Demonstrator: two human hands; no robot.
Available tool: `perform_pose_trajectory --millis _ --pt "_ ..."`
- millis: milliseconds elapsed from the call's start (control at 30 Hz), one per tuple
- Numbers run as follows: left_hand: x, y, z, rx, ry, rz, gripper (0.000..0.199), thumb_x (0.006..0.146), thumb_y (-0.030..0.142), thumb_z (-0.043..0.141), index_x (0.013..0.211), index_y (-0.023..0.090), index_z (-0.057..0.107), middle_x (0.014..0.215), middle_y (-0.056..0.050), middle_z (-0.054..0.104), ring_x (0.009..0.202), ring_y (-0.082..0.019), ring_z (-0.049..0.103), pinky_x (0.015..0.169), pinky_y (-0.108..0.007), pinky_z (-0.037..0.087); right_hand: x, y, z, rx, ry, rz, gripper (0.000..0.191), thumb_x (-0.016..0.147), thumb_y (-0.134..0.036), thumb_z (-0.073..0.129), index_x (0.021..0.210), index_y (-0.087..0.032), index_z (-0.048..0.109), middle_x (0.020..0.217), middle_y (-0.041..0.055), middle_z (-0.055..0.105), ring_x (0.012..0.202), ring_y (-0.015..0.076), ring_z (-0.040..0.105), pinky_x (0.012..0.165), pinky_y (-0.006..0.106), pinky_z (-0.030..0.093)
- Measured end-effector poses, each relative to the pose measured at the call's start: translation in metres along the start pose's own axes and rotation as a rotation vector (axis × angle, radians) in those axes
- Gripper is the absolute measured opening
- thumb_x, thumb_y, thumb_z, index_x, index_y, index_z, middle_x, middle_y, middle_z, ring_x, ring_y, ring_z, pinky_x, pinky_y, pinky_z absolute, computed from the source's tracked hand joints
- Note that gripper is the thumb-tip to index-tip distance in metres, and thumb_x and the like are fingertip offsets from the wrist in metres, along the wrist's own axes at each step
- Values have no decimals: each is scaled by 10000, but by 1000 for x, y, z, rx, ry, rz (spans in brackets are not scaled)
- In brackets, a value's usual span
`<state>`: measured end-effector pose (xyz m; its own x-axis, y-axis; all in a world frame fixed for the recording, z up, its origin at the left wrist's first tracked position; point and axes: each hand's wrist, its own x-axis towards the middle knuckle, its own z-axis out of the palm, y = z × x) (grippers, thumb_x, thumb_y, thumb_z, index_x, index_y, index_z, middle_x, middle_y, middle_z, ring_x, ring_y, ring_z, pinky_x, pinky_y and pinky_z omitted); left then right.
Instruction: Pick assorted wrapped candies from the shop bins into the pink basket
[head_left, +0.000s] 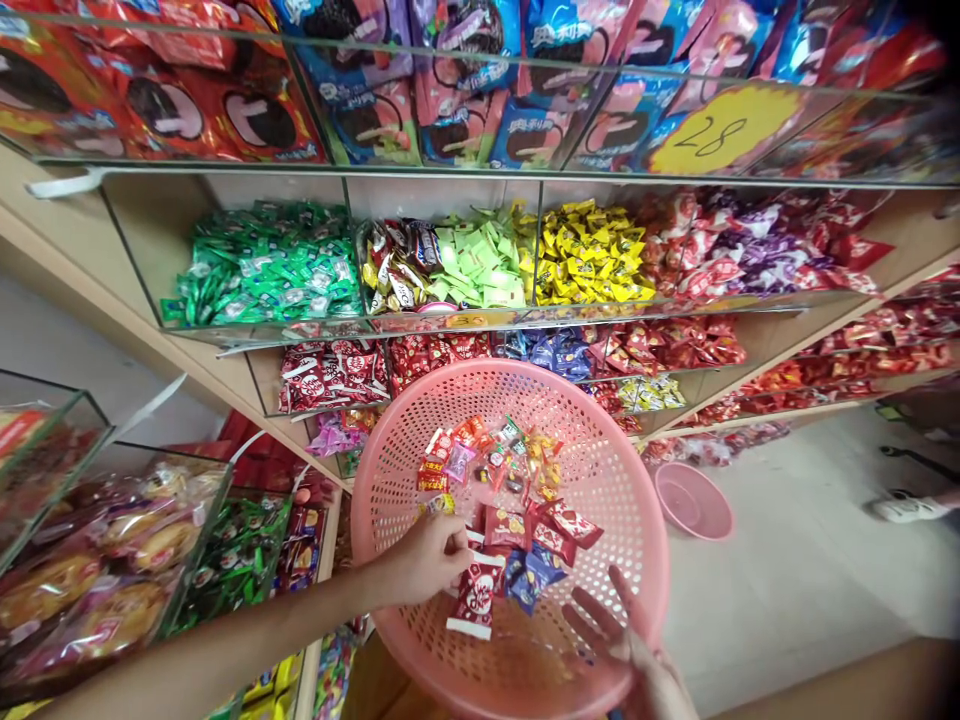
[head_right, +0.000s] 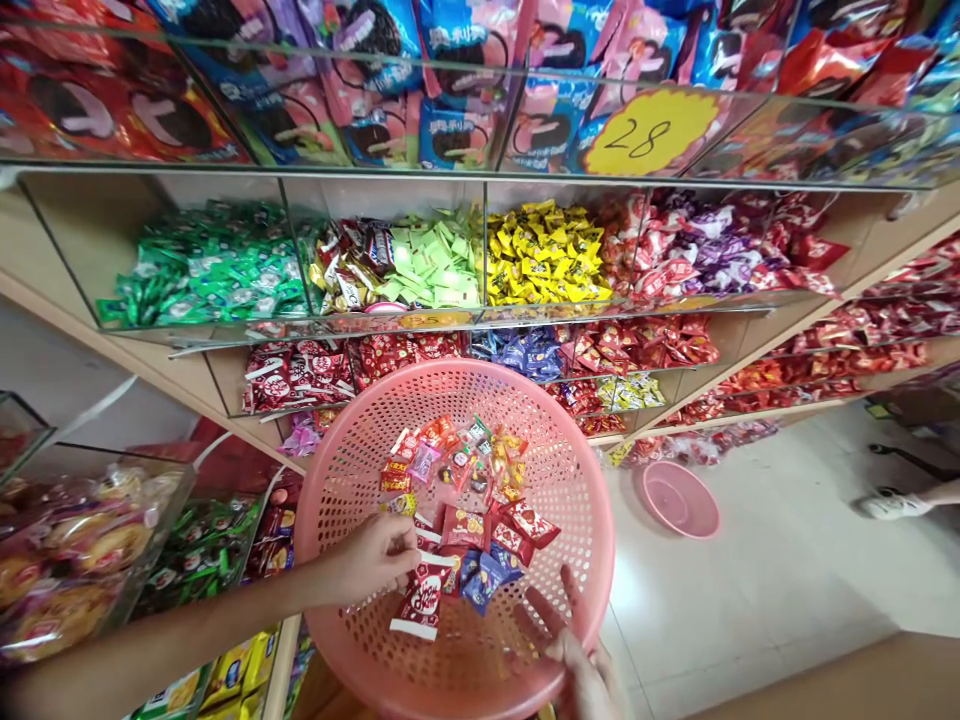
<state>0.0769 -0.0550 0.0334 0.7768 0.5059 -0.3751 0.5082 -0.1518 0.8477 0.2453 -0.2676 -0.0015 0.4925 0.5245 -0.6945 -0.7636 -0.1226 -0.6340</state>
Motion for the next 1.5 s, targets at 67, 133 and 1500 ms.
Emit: perform_pose_trajectory --millis 67,133,1500 --pt "0 -4 4 39 31 -23 136 729 194 478 597 186 448 531 36 487 542 -110 448 530 -235 285 2 1 -4 -4 -1 -9 761 574 -270 700 1315 -220 535 1089 121 720 1032 357 648 941 524 466" --pt "0 -7 8 102 59 -22 120 710 155 475 596 184 453 549 34 490 563 -113 443 543 -241 280 3 2 -6 17 6 -19 786 572 -288 719 1330 -225 517 1082 123 721 1034 368 646 934 538 467" --pt "49 48 -23 490 -71 97 180 819 251 480 672 167 538 626 21 552 612 -125 508 571 -238 287 -25 -28 -18 116 177 -83 916 576 -227 682 1430 -317 364 1343 139 571 1203 387 530 715 416 536"
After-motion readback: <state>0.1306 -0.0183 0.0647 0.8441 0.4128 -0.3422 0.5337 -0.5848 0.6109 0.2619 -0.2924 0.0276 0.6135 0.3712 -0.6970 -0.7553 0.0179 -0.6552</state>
